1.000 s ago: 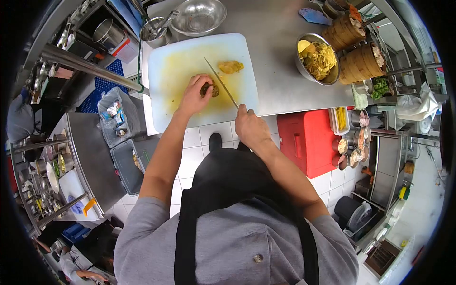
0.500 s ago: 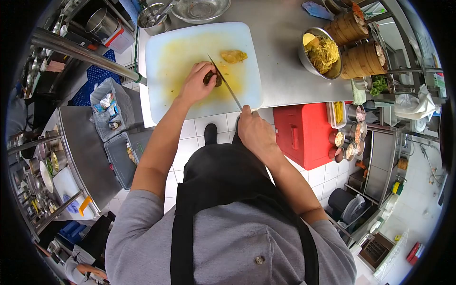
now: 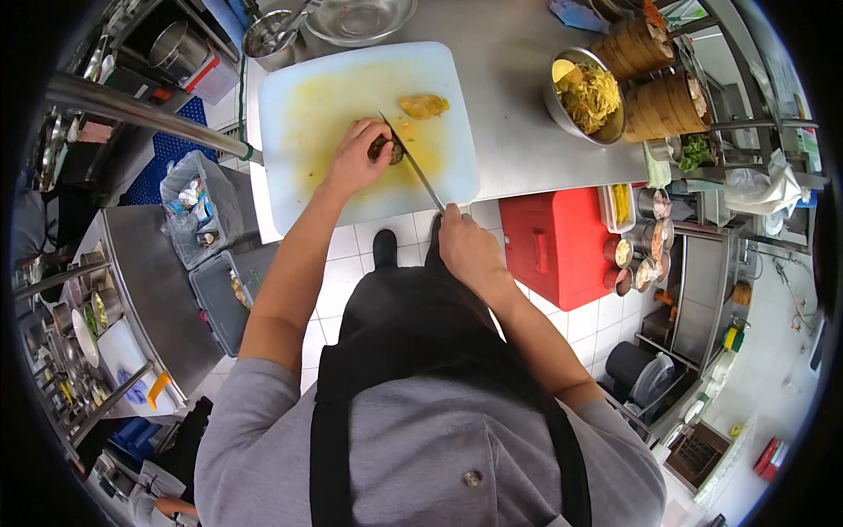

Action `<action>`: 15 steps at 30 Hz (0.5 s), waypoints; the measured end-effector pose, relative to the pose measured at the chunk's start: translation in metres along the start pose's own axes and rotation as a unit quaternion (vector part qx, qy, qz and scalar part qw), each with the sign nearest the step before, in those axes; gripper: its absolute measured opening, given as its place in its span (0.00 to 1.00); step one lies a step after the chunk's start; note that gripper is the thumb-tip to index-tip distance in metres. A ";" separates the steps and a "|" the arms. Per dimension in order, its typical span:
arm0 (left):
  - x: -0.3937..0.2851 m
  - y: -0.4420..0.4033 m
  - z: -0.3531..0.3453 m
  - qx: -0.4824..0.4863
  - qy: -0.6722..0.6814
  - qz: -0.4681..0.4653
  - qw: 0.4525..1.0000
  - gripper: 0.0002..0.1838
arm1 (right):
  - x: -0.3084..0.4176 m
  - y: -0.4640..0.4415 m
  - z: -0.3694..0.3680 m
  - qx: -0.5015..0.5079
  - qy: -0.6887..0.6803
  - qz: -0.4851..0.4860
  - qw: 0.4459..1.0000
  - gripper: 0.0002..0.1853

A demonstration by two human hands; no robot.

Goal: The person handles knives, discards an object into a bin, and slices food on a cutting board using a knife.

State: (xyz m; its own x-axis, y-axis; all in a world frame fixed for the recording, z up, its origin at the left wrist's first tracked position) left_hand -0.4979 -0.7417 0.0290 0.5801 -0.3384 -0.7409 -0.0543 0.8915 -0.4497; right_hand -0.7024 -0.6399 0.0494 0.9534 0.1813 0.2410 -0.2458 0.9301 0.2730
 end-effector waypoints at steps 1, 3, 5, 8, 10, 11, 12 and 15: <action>0.000 0.001 -0.001 0.002 0.001 0.001 1.000 0.10 | 0.001 -0.002 0.000 -0.025 -0.006 0.013 1.000 0.15; 0.001 0.000 0.000 -0.004 -0.009 -0.002 1.000 0.10 | 0.002 -0.012 -0.006 -0.052 -0.014 0.024 0.998 0.14; 0.000 0.000 0.000 0.000 -0.012 -0.003 1.000 0.10 | 0.006 -0.032 -0.013 -0.074 -0.030 0.027 0.996 0.14; -0.004 0.003 0.002 -0.005 -0.017 0.002 1.000 0.10 | 0.003 -0.025 -0.010 -0.078 -0.038 0.030 0.996 0.14; -0.008 0.000 0.005 -0.021 -0.020 -0.002 1.000 0.10 | -0.004 -0.011 -0.010 -0.062 -0.030 0.019 0.997 0.14; -0.008 0.000 0.005 -0.024 -0.015 0.006 1.000 0.09 | -0.010 -0.007 -0.013 -0.037 -0.020 0.009 0.999 0.14; -0.008 0.002 0.006 -0.023 -0.011 0.016 1.000 0.09 | -0.011 -0.005 -0.005 -0.040 -0.022 0.011 0.999 0.14; 0.002 0.000 0.007 -0.001 0.026 0.076 0.997 0.08 | -0.017 -0.005 0.028 -0.076 0.003 0.031 0.997 0.14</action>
Point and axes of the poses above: each hand's wrist, its own y-axis away from the middle knuckle, its own z-axis out of the back of the hand, x = y × z, the point moved 9 cm from there along -y, towards the middle knuckle, and after that the axes turned 12 degrees about -x, right-handed, at the moved point
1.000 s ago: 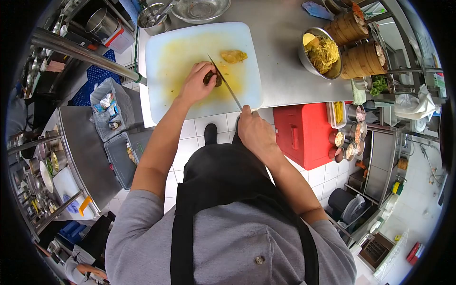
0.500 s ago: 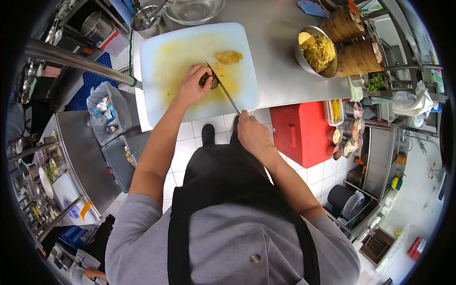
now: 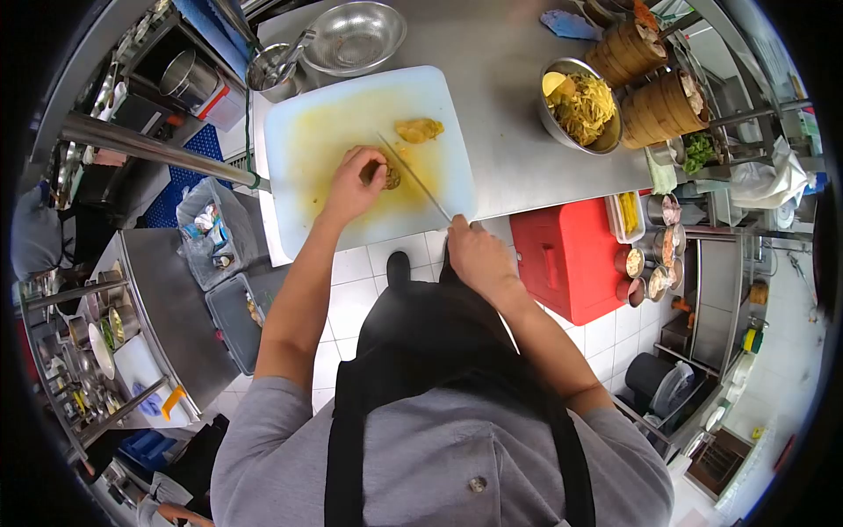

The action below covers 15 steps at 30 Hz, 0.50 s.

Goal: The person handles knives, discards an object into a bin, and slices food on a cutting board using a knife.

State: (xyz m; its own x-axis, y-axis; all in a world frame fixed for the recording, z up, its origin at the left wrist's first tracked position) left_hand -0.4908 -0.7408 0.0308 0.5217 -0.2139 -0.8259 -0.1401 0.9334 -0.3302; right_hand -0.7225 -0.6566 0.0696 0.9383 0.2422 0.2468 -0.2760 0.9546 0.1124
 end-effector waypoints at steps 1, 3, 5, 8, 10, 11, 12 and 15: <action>-0.003 -0.004 0.001 0.002 -0.002 -0.003 1.000 0.08 | -0.002 -0.005 0.004 -0.003 -0.003 -0.001 1.000 0.14; -0.009 -0.015 0.013 -0.051 -0.008 0.001 0.999 0.10 | -0.008 -0.020 0.024 -0.047 0.021 0.006 0.999 0.15; -0.037 -0.023 0.008 -0.035 -0.051 -0.052 0.997 0.13 | -0.018 -0.037 0.019 -0.061 0.037 0.017 0.997 0.20; -0.051 -0.026 -0.016 0.004 -0.147 -0.161 0.976 0.18 | -0.021 -0.050 0.022 -0.098 0.064 0.053 0.992 0.25; -0.048 -0.023 -0.032 0.027 -0.202 -0.213 0.955 0.21 | -0.027 -0.055 0.011 -0.075 0.087 0.063 0.991 0.30; -0.039 -0.020 -0.040 0.057 -0.224 -0.202 0.952 0.23 | -0.029 -0.055 0.007 -0.073 0.085 0.067 0.991 0.30; -0.034 -0.017 -0.046 0.088 -0.245 -0.191 0.947 0.24 | -0.030 -0.055 0.005 -0.078 0.081 0.069 0.991 0.31; -0.036 -0.017 -0.048 0.079 -0.256 -0.206 0.941 0.24 | -0.033 -0.057 0.000 -0.084 0.080 0.078 0.990 0.31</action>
Point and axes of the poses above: each hand's wrist, its own y-axis away from the middle knuckle, its own z-axis out of the back of the hand, x = y × z, the point moved 9 cm from there along -y, towards the middle knuckle, and after that the axes turned 12 degrees about -x, right-handed, at the moved point
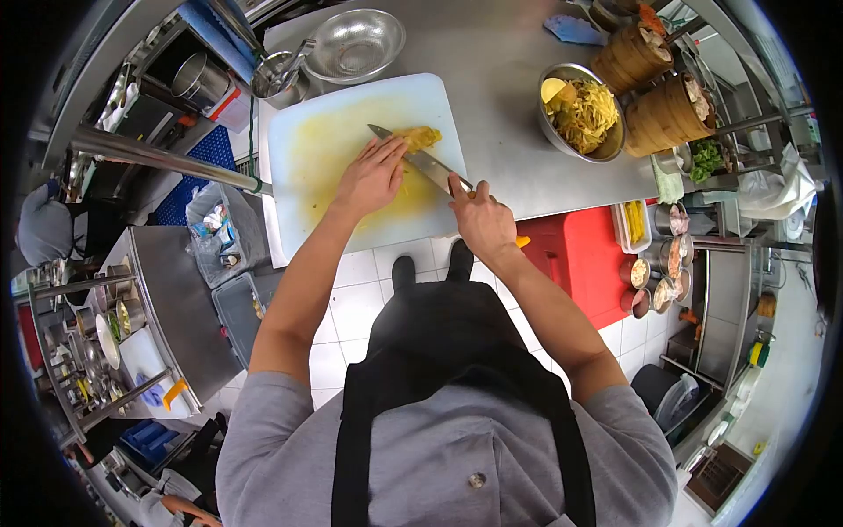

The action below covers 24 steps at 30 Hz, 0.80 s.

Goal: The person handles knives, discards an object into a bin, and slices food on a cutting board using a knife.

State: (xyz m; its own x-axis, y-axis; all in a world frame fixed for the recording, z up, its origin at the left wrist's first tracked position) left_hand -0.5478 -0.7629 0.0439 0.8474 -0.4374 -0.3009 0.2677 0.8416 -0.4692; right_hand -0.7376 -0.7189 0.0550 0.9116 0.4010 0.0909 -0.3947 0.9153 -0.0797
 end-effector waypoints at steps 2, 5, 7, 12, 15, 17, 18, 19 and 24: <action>-0.003 -0.002 -0.002 0.017 -0.015 0.001 1.000 0.24 | 0.002 0.005 -0.003 0.003 0.000 0.006 1.000 0.32; 0.000 -0.002 -0.010 0.036 -0.034 -0.006 0.999 0.23 | 0.008 0.008 -0.003 0.002 -0.007 0.014 1.000 0.31; -0.002 -0.001 -0.010 0.044 -0.035 -0.011 0.998 0.23 | 0.012 0.015 -0.005 0.031 -0.033 -0.002 0.999 0.31; 0.017 -0.003 0.013 -0.038 0.064 0.104 0.992 0.19 | 0.020 0.022 0.004 0.055 -0.069 -0.029 0.996 0.28; 0.047 0.017 0.064 -0.150 0.151 0.267 0.940 0.13 | 0.024 0.026 0.005 0.060 -0.086 -0.047 0.993 0.24; 0.050 0.042 0.048 -0.151 0.206 0.241 0.936 0.12 | 0.030 0.030 0.002 0.067 -0.097 -0.048 0.992 0.23; 0.043 0.046 0.047 -0.154 0.257 0.210 0.931 0.12 | 0.033 0.030 -0.002 0.066 -0.104 -0.052 0.991 0.22; 0.043 0.051 0.044 -0.156 0.258 0.215 0.929 0.12 | 0.035 0.031 -0.006 0.065 -0.112 -0.055 0.990 0.21; 0.032 0.048 0.029 -0.095 0.230 0.171 0.954 0.14 | 0.047 0.034 -0.008 0.067 -0.090 -0.049 0.993 0.16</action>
Point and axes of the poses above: each hand's wrist, its own y-axis away from the middle knuckle, its own z-axis out of the back of the hand, x = y × z, the point moved 9 cm from there along -y, towards the middle knuckle, and after that the axes turned 12 degrees about -x, right-handed, at the moved point
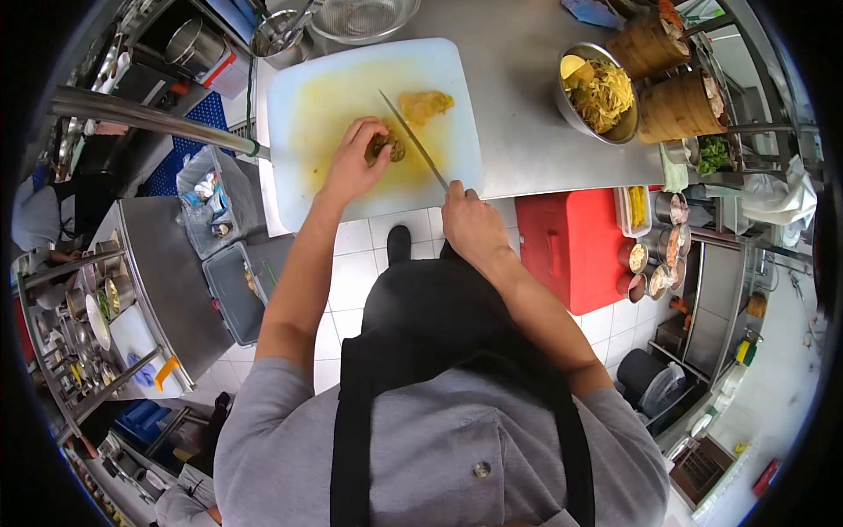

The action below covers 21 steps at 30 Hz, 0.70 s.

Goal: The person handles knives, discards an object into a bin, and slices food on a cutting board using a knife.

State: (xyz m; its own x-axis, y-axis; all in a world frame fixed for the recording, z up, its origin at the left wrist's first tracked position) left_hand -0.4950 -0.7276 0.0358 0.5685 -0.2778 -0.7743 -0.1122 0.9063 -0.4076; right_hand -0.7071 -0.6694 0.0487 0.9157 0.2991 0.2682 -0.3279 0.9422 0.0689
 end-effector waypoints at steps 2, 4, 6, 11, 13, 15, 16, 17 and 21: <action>0.003 -0.004 -0.001 0.017 -0.010 -0.008 1.000 0.14 | 0.011 0.003 0.014 -0.016 -0.001 0.000 1.000 0.14; 0.006 -0.004 -0.005 0.036 -0.021 -0.018 0.999 0.14 | 0.021 0.009 0.024 -0.016 0.005 0.006 1.000 0.13; 0.006 -0.006 -0.008 0.038 -0.036 -0.038 0.998 0.13 | 0.026 0.015 0.026 -0.002 0.013 0.006 1.000 0.13; 0.006 -0.006 -0.008 0.036 -0.035 -0.046 0.998 0.14 | 0.028 0.029 0.025 0.024 0.026 -0.005 0.999 0.14; 0.003 -0.006 -0.005 0.027 -0.027 -0.047 0.998 0.14 | 0.028 0.032 0.028 0.035 0.034 -0.018 0.999 0.13; 0.006 -0.007 -0.007 0.039 -0.035 -0.029 0.998 0.14 | 0.033 0.026 0.029 0.028 0.037 -0.006 0.999 0.13; 0.007 -0.007 -0.007 0.037 -0.034 -0.030 0.998 0.14 | 0.036 0.021 0.030 0.022 0.040 0.006 0.999 0.14; 0.008 -0.007 -0.007 0.037 -0.031 -0.029 0.998 0.13 | 0.035 0.010 0.024 0.021 0.041 0.007 0.999 0.14; 0.008 -0.009 -0.007 0.037 -0.034 -0.035 0.998 0.13 | 0.046 -0.045 -0.013 0.007 0.022 0.000 1.000 0.17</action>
State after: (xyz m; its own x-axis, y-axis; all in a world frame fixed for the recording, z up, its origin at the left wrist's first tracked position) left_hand -0.4950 -0.7400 0.0293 0.6273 -0.3216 -0.7093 -0.0112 0.9069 -0.4212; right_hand -0.6468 -0.6965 0.0454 0.9253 0.3048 0.2258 -0.3298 0.9405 0.0819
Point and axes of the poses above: each hand's wrist, its own y-axis away from the middle knuckle, its own z-axis out of the back of the hand, x = y × z, the point moved 9 cm from there along -y, towards the middle knuckle, and after that the axes turned 12 degrees about -x, right-handed, at the moved point
